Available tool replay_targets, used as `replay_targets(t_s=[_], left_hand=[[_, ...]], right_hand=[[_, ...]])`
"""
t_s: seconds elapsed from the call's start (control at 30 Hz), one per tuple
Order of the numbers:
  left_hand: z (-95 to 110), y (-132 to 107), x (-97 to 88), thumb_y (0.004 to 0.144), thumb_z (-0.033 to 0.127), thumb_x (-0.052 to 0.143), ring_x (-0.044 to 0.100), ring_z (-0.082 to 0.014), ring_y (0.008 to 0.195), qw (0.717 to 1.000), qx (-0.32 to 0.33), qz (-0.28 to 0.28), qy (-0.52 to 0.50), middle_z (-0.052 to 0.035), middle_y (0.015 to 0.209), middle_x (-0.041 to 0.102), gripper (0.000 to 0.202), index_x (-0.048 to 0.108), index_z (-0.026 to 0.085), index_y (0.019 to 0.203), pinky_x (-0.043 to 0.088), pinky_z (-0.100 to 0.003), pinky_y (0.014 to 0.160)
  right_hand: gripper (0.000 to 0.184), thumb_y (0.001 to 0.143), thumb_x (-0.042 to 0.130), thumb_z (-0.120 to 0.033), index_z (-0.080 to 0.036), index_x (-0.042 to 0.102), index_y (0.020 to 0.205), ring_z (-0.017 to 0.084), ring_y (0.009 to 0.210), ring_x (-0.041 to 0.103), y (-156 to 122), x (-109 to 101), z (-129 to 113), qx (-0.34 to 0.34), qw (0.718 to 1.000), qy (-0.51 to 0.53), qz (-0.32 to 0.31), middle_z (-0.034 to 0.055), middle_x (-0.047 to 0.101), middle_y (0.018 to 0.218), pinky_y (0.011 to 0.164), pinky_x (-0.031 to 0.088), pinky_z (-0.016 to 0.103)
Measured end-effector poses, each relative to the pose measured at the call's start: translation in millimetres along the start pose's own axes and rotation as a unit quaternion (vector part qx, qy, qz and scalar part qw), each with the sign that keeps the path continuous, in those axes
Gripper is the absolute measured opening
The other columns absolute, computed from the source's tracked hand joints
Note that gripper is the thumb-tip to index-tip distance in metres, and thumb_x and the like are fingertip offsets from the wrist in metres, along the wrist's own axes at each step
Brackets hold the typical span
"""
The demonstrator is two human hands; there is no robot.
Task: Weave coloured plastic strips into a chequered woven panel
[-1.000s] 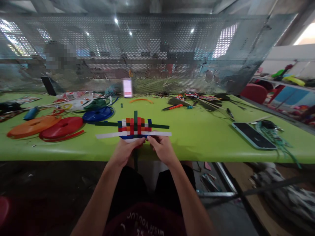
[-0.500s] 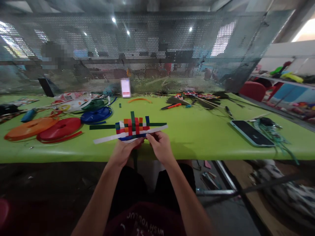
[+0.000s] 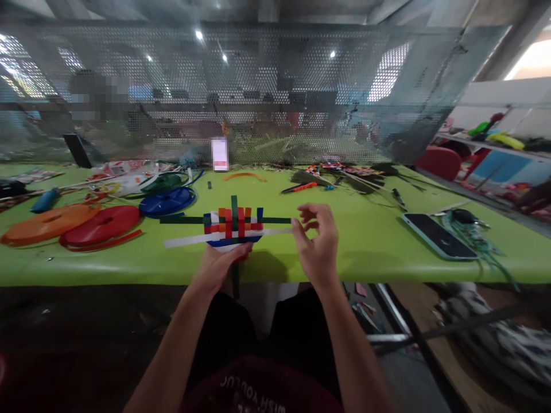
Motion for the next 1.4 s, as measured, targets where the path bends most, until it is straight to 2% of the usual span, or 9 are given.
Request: replay_targets(t_s=[0.13,0.27,0.37,0.57,0.7,0.87,1.03,1.23,1.4], left_hand=[[-3.6,1.4,0.1,0.068,0.036,0.086,0.062,-0.0125,0.057,1.0,-0.017,-0.003,-0.003,-0.0044,0.068,0.071,0.029,0.073,0.014,0.082,0.05,-0.022,0.053],[-4.3,1.2,0.9,0.069,0.045,0.085,0.065,-0.0136,0.059,1.0,-0.025,-0.005,-0.008,-0.0067,0.077,0.075,0.042,0.074,0.014,0.097,0.052,-0.022,0.052],[-3.8,-0.1,1.9,0.07,0.045,0.084,0.068,-0.0148,0.062,0.999,-0.033,-0.01,-0.005,-0.0079,0.08,0.075,0.043,0.074,0.014,0.097,0.053,-0.021,0.051],[-3.9,-0.4,3.8,0.073,0.041,0.082,0.066,-0.014,0.055,0.999,-0.029,-0.025,0.011,-0.0048,0.073,0.073,0.037,0.069,0.014,0.095,0.049,-0.02,0.045],[-2.8,0.2,4.2,0.071,0.037,0.082,0.063,-0.0132,0.052,0.999,-0.011,-0.034,0.03,-0.0012,0.066,0.07,0.032,0.065,0.016,0.088,0.048,-0.02,0.045],[-0.3,-2.8,7.5,0.072,0.035,0.08,0.055,-0.0109,0.046,0.995,0.008,-0.07,0.065,0.0008,0.059,0.065,0.026,0.064,0.016,0.082,0.047,-0.021,0.044],[1.2,-7.3,8.5,0.071,0.038,0.081,0.063,-0.015,0.054,0.995,-0.007,-0.08,0.053,-0.0037,0.068,0.07,0.029,0.068,0.017,0.084,0.051,-0.023,0.046],[2.9,-10.0,3.7,0.074,0.054,0.076,0.063,-0.0169,0.052,0.998,0.013,-0.042,0.045,-0.0038,0.063,0.067,0.039,0.068,0.016,0.077,0.054,-0.028,0.049],[3.3,-9.5,-5.9,0.081,0.059,0.067,0.034,-0.007,0.042,0.993,0.076,0.046,0.075,0.0045,0.046,0.04,0.054,0.047,0.019,0.052,0.024,-0.022,0.039]], right_hand=[[0.017,0.089,0.058,-0.016,-0.023,0.063,0.104,0.027,0.105,0.06,13.5,17.7,-41.9,-0.212,0.95,-0.145,-0.18,0.009,0.067,0.105,0.096,0.048,0.047],[0.03,0.088,0.063,-0.017,-0.02,0.062,0.118,0.029,0.114,0.061,31.9,38.9,-49.5,-0.222,0.905,-0.166,-0.323,0.0117,0.068,0.119,0.104,0.045,0.048],[0.024,0.087,0.065,-0.019,-0.018,0.067,0.111,0.026,0.104,0.066,44.8,51.0,-47.4,-0.198,0.875,-0.166,-0.409,0.0107,0.072,0.113,0.095,0.05,0.042],[0.024,0.088,0.061,-0.012,-0.014,0.067,0.111,0.027,0.115,0.059,47.0,68.7,-75.4,-0.257,0.861,-0.158,-0.409,0.0131,0.068,0.118,0.102,0.044,0.041],[0.029,0.087,0.059,-0.008,-0.014,0.068,0.113,0.025,0.111,0.058,35.4,95.7,-96.6,-0.318,0.79,-0.156,-0.501,0.012,0.067,0.115,0.1,0.042,0.039],[0.04,0.077,0.069,-0.009,-0.015,0.066,0.116,0.018,0.088,0.063,45.3,130.4,-91.1,-0.218,0.689,-0.071,-0.688,0.0051,0.071,0.099,0.076,0.046,0.028],[0.051,0.075,0.071,-0.008,-0.013,0.059,0.123,0.011,0.064,0.056,49.4,144.7,-82.1,-0.125,0.625,-0.028,-0.77,-0.0036,0.065,0.076,0.058,0.04,0.023],[0.019,0.074,0.063,-0.001,-0.014,0.066,0.088,0.009,0.068,0.051,39.8,143.8,-87.8,-0.15,0.636,0.006,-0.757,-0.0043,0.059,0.074,0.062,0.039,0.022],[0.011,0.073,0.063,-0.003,-0.014,0.062,0.074,0.008,0.06,0.048,41.4,142.4,-83.2,-0.139,0.64,-0.041,-0.755,-0.0055,0.057,0.064,0.056,0.034,0.023]])
Point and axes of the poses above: each hand's wrist, its own y-axis towards the middle knuckle, its own x-axis out of the palm, z = x × y, the point moved 5 cm from there along y, towards the middle knuckle
